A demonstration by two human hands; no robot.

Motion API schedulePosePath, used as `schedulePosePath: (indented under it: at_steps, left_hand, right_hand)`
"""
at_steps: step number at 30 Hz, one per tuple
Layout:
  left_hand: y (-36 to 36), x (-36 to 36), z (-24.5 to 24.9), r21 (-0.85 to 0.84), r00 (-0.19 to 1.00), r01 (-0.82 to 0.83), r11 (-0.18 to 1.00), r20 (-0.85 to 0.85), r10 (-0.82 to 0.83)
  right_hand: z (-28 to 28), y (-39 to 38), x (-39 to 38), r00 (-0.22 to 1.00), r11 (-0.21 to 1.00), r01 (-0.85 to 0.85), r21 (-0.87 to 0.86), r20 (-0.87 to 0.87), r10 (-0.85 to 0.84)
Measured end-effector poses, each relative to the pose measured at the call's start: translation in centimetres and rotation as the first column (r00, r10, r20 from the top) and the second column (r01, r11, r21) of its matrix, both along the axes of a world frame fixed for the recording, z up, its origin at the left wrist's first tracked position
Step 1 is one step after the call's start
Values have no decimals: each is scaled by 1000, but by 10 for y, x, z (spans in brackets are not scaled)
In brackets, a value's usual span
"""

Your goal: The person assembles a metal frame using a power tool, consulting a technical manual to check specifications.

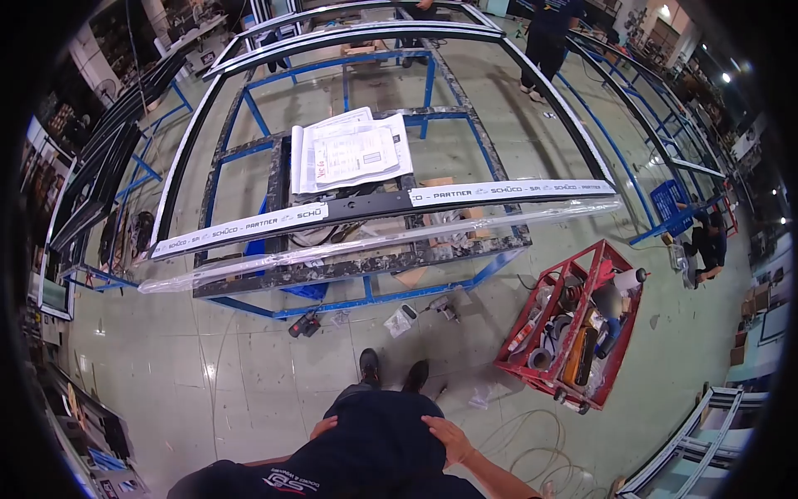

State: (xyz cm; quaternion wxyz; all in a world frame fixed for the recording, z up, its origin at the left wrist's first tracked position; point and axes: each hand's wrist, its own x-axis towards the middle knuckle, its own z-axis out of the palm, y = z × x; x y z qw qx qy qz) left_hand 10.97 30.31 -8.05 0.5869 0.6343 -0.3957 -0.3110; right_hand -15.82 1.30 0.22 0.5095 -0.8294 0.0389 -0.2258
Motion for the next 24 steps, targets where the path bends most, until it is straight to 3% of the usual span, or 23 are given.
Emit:
schedulePosePath:
  at_steps: [7, 19, 24]
  left_hand:
    - [-3, -5, -10, -74, 1000, 10, 997, 3, -10]
    - [-4, -11, -4, -43, 1000, -8, 999, -3, 8]
    - [11, -25, -35, -25, 990, -134, 991, -56, 132]
  right_hand:
    - [0, 5, -13, 999, 999, 45, -21, 10, -45]
    - [-3, 5, -20, 998, 997, 52, -54, 28, -50]
    - [2, 2, -21, 999, 997, 45, -59, 1, -45]
